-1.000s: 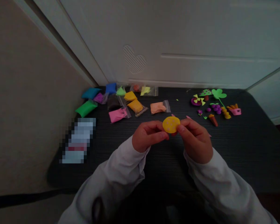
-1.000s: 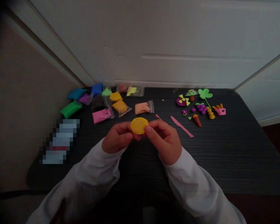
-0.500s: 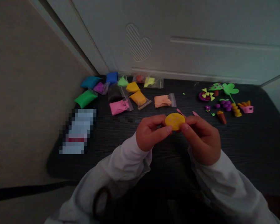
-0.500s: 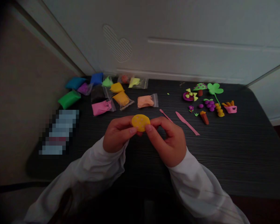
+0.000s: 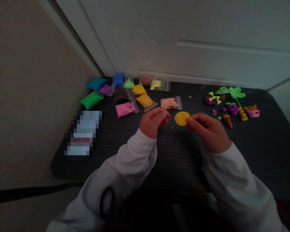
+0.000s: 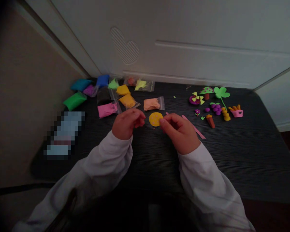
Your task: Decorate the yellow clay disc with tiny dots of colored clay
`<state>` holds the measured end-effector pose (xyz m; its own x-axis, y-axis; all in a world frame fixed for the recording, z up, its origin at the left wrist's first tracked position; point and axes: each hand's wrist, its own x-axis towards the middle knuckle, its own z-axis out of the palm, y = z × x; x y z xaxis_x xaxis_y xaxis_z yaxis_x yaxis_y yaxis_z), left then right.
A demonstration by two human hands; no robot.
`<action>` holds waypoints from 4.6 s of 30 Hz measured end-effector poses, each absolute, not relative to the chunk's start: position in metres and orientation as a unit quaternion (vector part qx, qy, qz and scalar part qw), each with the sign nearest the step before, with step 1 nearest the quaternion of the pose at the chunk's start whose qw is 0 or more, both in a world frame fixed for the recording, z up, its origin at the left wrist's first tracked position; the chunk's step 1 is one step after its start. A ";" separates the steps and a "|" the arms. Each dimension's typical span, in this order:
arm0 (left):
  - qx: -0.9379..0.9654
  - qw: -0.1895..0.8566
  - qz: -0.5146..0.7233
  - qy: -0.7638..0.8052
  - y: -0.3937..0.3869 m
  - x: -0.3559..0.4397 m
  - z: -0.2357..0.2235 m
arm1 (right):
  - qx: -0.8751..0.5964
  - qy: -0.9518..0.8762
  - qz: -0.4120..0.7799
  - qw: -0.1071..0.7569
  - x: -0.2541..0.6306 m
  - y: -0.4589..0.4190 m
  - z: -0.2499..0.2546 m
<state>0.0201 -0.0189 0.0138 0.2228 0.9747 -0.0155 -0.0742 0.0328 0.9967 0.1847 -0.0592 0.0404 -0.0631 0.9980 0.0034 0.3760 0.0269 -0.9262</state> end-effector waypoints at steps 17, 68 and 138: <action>0.867 0.207 0.167 0.422 -0.012 0.024 -0.013 | -0.587 -0.749 0.305 -0.022 0.191 -0.059 0.030; 0.253 0.847 0.268 0.383 -0.016 0.028 0.004 | -0.476 -0.799 0.034 0.366 0.178 -0.057 0.018; 0.236 0.811 0.373 0.383 -0.009 0.033 0.001 | -0.189 -0.149 0.787 0.568 0.177 -0.066 0.045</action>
